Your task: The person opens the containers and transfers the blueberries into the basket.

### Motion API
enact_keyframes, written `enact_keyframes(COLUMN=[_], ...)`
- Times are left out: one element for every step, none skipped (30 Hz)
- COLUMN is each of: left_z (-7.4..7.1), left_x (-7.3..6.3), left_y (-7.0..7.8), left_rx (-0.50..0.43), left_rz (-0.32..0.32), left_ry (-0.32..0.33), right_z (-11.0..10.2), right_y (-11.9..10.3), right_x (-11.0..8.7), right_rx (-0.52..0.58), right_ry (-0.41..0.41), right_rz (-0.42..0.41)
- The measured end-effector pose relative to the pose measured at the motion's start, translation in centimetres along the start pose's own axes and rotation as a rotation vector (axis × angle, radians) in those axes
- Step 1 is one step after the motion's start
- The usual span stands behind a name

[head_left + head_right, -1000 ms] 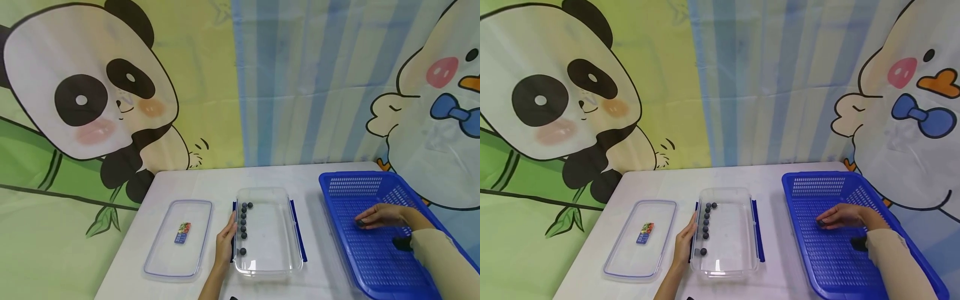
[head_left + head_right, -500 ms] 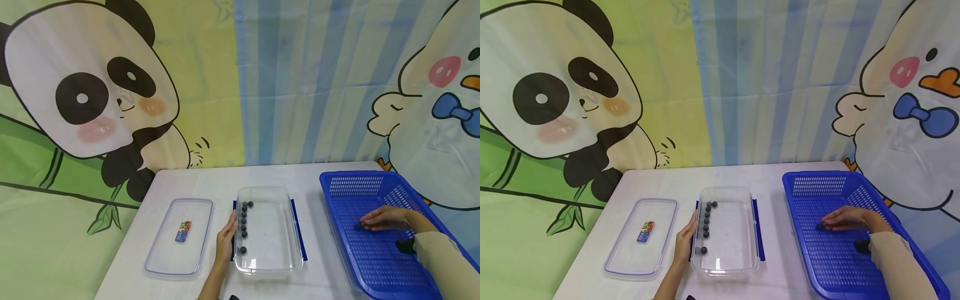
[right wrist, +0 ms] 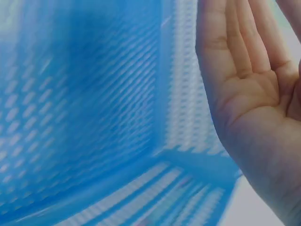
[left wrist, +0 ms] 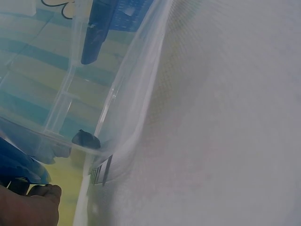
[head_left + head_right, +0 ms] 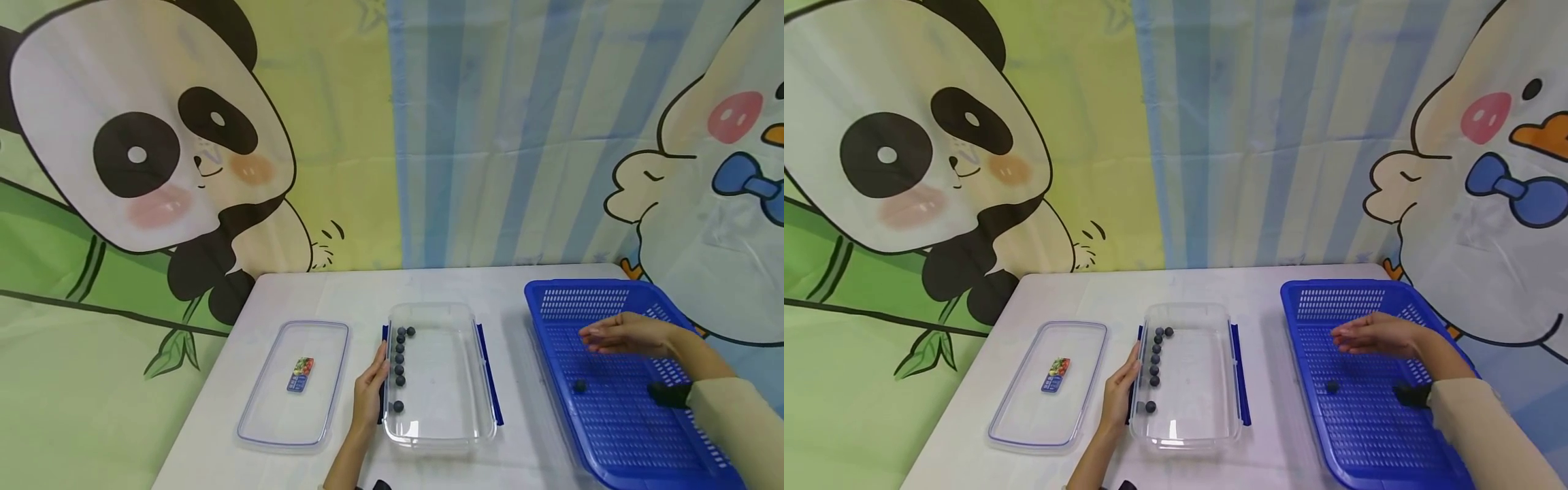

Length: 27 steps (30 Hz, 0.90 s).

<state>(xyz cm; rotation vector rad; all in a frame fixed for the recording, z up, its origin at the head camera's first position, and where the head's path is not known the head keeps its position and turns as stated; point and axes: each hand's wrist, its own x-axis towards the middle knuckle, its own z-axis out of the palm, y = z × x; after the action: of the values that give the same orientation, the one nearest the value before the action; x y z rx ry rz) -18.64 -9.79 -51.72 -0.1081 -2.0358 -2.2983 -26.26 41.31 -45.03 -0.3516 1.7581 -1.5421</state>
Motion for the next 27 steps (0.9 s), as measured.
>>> enact_keyframes(left_z=[0.0, 0.0, -0.1, -0.1, -0.1, -0.1, -0.1, -0.1, -0.1, -0.1, -0.1, -0.1, -0.1, -0.1, -0.1, -0.1, 0.0, 0.0, 0.0, 0.0, 0.0, 0.1, 0.1, 0.1, 0.1, 0.1, 0.1], left_x=[0.0, 0.0, 0.0, 0.0, 0.0, 0.0, 0.0, 0.0, 0.0, 0.0, 0.0, 0.0, -0.1, -0.1, -0.1, -0.1, -0.1, -0.1, 0.0, 0.0, 0.0, 0.0, 0.0, 0.0, 0.0, 0.0, 0.0], left_y=[0.0, 0.1, 0.1, 0.1, 0.1, 0.2, 0.2, 0.2, 0.2, 0.2, 0.2, 0.2, 0.2, 0.1, 0.1, 0.1, 0.1, 0.1, 0.0, 0.0, 0.0, 0.0, 0.1, 0.1, 0.2, 0.2, 0.2], left_rx=[0.002, 0.003, 0.003, 0.005, 0.004, 0.003, 0.002, -0.001, -0.001, 0.001, 0.003, 0.006, 0.007, 0.009, 0.006, 0.001, -0.003, -0.009, -0.017, -0.023, -0.028, -0.027, -0.022, -0.017, -0.007, 0.002, 0.013], left_rz=[-0.002, -0.003, -0.004, -0.002, -0.001, 0.000, -0.001, 0.000, 0.000, -0.001, -0.003, -0.006, -0.008, -0.011, -0.011, -0.008, -0.007, -0.006, -0.002, -0.001, 0.000, -0.001, -0.003, -0.004, -0.006, -0.008, -0.007], left_ry=[0.003, 0.004, 0.008, 0.011, 0.012, 0.014, 0.016, 0.017, 0.018, 0.018, 0.019, 0.020, 0.022, 0.022, 0.021, 0.020, 0.019, 0.016, 0.012, 0.007, 0.004, 0.002, 0.001, 0.000, -0.001, 0.000, -0.001], right_z=[0.5, 1.1, 1.7, 2.5, 3.3, 4.3, 5.4, 6.6, 7.9, 9.2, 10.6, 12.0, 13.4, 14.7, 16.0, 17.2, 18.4, 19.6, 20.6, 21.6, 22.6, 23.6, 24.4, 25.3, 26.0, 26.6, 27.2], right_y=[-1.0, -2.0, -2.9, -3.9, -4.7, -5.5, -6.2, -6.7, -7.2, -7.5, -7.8, -8.1, -8.2, -8.3, -8.3, -8.3, -8.2, -7.9, -7.6, -7.3, -6.9, -6.5, -6.1, -5.7, -5.3, -4.9, -4.5], right_x=[0.3, 0.7, 1.1, 1.7, 2.3, 2.9, 3.6, 4.4, 5.2, 6.0, 6.7, 7.5, 8.2, 8.8, 9.5, 10.0, 10.6, 11.2, 11.8, 12.4, 12.9, 13.5, 14.0, 14.6, 15.0, 15.5, 15.8], right_rx=[-0.002, 0.005, 0.006, 0.016, 0.021, 0.022, 0.037, 0.048, 0.062, 0.093, 0.128, 0.173, 0.220, 0.263, 0.311, 0.357, 0.399, 0.436, 0.462, 0.490, 0.512, 0.531, 0.545, 0.547, 0.547, 0.549, 0.542], right_ry=[0.001, -0.002, 0.009, 0.017, 0.029, 0.053, 0.075, 0.102, 0.134, 0.166, 0.195, 0.220, 0.239, 0.254, 0.270, 0.282, 0.293, 0.308, 0.316, 0.325, 0.331, 0.333, 0.335, 0.330, 0.323, 0.318, 0.305], right_rz=[-0.009, -0.023, -0.030, -0.036, -0.044, -0.047, -0.051, -0.058, -0.063, -0.068, -0.077, -0.089, -0.101, -0.116, -0.125, -0.133, -0.137, -0.135, -0.134, -0.129, -0.120, -0.113, -0.101, -0.095, -0.087, -0.076, -0.071])
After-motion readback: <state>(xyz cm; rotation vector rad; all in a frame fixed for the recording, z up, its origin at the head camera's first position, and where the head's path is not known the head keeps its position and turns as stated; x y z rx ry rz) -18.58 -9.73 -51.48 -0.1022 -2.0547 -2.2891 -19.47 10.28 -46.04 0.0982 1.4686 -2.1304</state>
